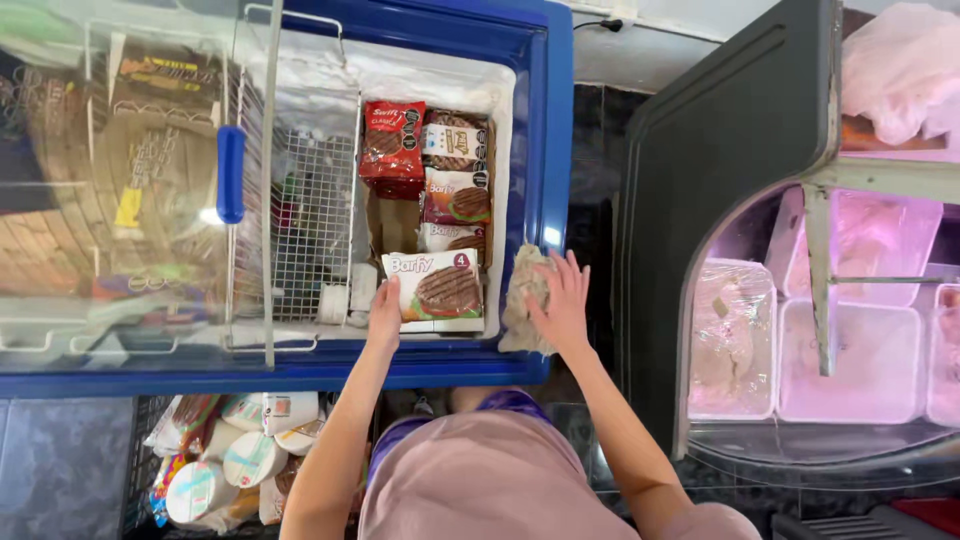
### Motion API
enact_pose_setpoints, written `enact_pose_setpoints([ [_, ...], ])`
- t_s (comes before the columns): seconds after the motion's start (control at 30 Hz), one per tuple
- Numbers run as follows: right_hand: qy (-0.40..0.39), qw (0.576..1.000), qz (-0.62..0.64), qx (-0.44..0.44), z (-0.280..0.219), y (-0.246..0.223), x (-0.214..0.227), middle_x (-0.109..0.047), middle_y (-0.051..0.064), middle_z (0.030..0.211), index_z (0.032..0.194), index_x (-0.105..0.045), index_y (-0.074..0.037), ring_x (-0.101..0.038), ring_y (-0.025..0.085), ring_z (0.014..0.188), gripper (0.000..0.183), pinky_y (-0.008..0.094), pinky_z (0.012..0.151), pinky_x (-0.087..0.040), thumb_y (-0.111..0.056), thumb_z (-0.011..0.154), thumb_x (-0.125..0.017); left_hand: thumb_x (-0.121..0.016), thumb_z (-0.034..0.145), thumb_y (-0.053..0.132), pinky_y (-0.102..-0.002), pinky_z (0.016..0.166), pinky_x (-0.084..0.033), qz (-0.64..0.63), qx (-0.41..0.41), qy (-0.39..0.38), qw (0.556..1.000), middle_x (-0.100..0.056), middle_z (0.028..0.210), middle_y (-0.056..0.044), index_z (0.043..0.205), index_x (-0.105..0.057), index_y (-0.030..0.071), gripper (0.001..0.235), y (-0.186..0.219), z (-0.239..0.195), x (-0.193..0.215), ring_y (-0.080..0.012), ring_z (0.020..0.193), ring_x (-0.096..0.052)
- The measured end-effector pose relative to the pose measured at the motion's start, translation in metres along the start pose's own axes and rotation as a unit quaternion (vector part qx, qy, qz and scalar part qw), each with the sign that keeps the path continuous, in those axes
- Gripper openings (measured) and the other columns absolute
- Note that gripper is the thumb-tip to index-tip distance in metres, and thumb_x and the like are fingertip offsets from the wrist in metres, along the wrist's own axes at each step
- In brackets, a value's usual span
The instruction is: The person restocks a commercial freezer by taking boxes and containers of frozen food from a black crate on the floor and placing them into organized rows inside the freezer compartment.
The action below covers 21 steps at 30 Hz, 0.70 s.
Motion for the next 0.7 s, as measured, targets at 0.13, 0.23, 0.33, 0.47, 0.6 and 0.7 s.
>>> enact_pose_setpoints([
  [0.13,0.007,0.991,-0.131,0.021,0.004,0.025,-0.018,-0.018,0.018,0.149,0.136,-0.037,-0.012,-0.01,0.039,0.139,0.057,0.061,0.107,-0.007,-0.029,0.087,-0.061,-0.052,0.096,0.046,-0.044,0.096,-0.041,0.063,-0.052,0.028,0.996,-0.059,0.114,-0.02,0.117,-0.06,0.0,0.051,0.015,0.049,-0.027,-0.031,0.116,-0.052],
  [0.23,0.036,0.992,-0.119,0.021,0.004,0.026,-0.033,-0.012,0.025,0.149,0.141,-0.028,-0.007,-0.011,0.042,0.137,0.063,0.058,0.107,-0.017,-0.025,0.088,-0.057,-0.053,0.097,0.042,-0.044,0.097,-0.042,0.06,-0.042,0.038,0.997,-0.059,0.115,-0.022,0.119,-0.058,-0.001,0.049,0.006,0.085,-0.037,-0.0332,0.115,-0.053],
  [0.33,0.096,0.985,-0.143,0.015,0.006,0.022,-0.035,-0.016,0.025,0.147,0.139,-0.033,-0.007,-0.017,0.043,0.136,0.06,0.057,0.106,-0.022,-0.03,0.087,-0.053,-0.06,0.094,0.036,-0.038,0.087,-0.048,0.068,-0.05,0.051,0.995,-0.065,0.103,-0.016,0.115,-0.062,0.003,0.039,-0.01,0.117,-0.046,-0.025,0.104,-0.059],
  [0.47,0.126,0.978,-0.164,0.003,0.007,0.028,-0.038,-0.021,0.023,0.147,0.136,-0.039,-0.009,-0.022,0.042,0.135,0.061,0.058,0.104,-0.025,-0.033,0.082,-0.055,-0.06,0.093,0.035,-0.04,0.086,-0.049,0.117,-0.024,0.04,0.992,-0.066,0.104,-0.017,0.115,-0.064,0.007,0.035,-0.036,0.147,-0.061,-0.0296,0.104,-0.06],
  [0.6,0.121,0.976,-0.182,0.004,0.004,0.031,-0.042,-0.024,0.023,0.147,0.135,-0.04,-0.009,-0.024,0.043,0.135,0.06,0.056,0.104,-0.026,-0.033,0.081,-0.055,-0.055,0.095,0.037,-0.043,0.091,-0.046,0.122,0.007,0.069,0.99,-0.065,0.107,-0.015,0.116,-0.063,0.01,0.035,-0.059,0.168,-0.065,-0.0307,0.108,-0.057],
  [0.7,0.114,0.976,-0.186,-0.001,0.003,0.033,-0.044,-0.024,0.024,0.146,0.135,-0.04,-0.009,-0.024,0.044,0.134,0.061,0.057,0.104,-0.027,-0.031,0.08,-0.056,-0.053,0.095,0.04,-0.042,0.092,-0.046,0.15,0.013,0.097,0.984,-0.065,0.108,-0.011,0.117,-0.063,0.016,0.034,-0.064,0.175,-0.064,-0.0297,0.109,-0.057],
])
Point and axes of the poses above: each hand's wrist, its own z-axis towards the middle knuckle, its own x-axis out of the back of the hand, y = z × x, the point moved 8 cm from there along z, towards the middle knuckle
